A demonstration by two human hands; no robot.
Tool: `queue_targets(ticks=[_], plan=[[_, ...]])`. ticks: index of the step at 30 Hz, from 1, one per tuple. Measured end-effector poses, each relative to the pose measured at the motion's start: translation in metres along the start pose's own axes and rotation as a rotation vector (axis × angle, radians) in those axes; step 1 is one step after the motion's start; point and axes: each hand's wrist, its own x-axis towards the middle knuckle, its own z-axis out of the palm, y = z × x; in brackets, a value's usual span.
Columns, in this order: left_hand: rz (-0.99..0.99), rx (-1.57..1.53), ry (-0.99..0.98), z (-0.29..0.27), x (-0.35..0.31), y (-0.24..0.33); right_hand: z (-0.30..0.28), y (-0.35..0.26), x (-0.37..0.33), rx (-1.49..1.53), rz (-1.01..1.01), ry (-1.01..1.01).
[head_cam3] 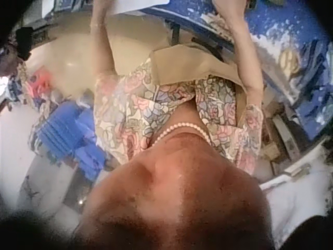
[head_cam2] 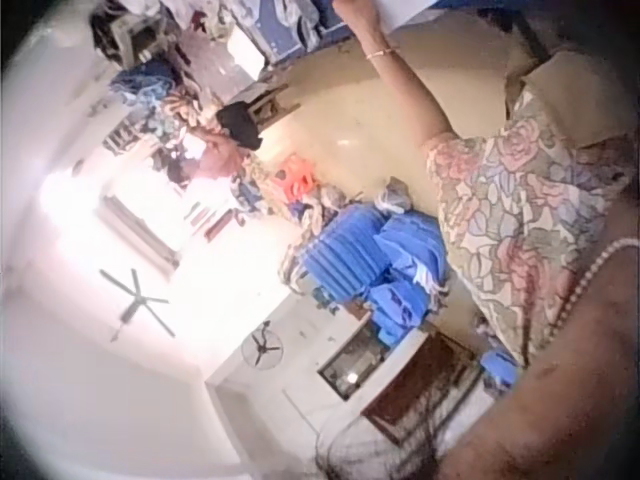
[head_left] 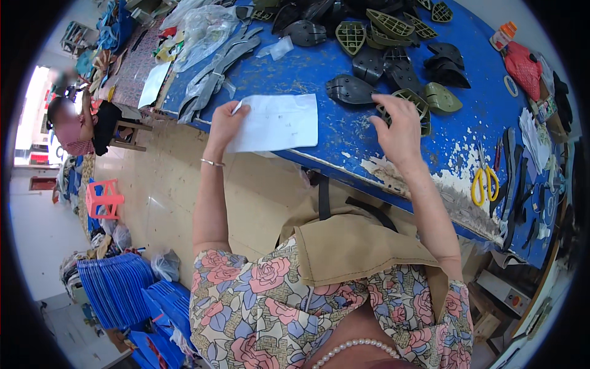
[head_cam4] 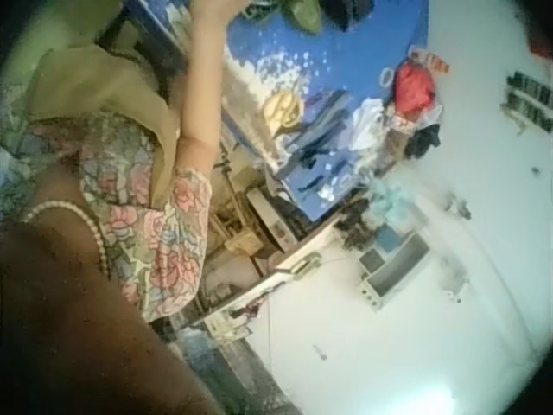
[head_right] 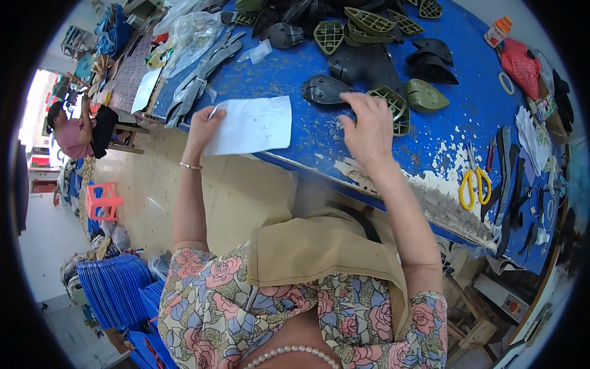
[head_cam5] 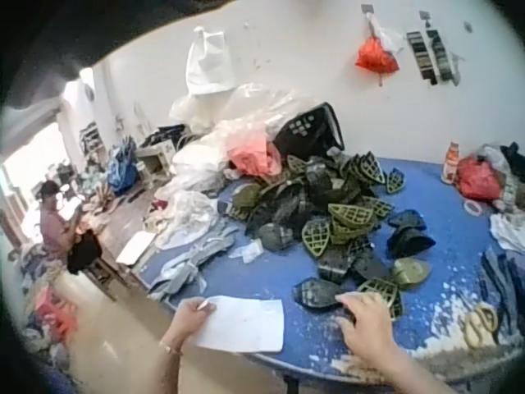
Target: The person reads a paper sheet, wraps a black strip around a plastic mold by hand, and sorts through curved strips.
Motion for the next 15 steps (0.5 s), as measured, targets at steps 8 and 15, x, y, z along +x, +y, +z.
queue_targets(ticks=[8, 15], plan=[[0.623, 0.53, 0.463, 0.033, -0.012, 0.035, 0.027, 0.013, 0.061, -0.381, -0.005, -0.463], [0.612, 0.453, -0.052, 0.084, -0.079, 0.044, 0.035, 0.014, 0.069, -0.269, 0.037, -0.507]])
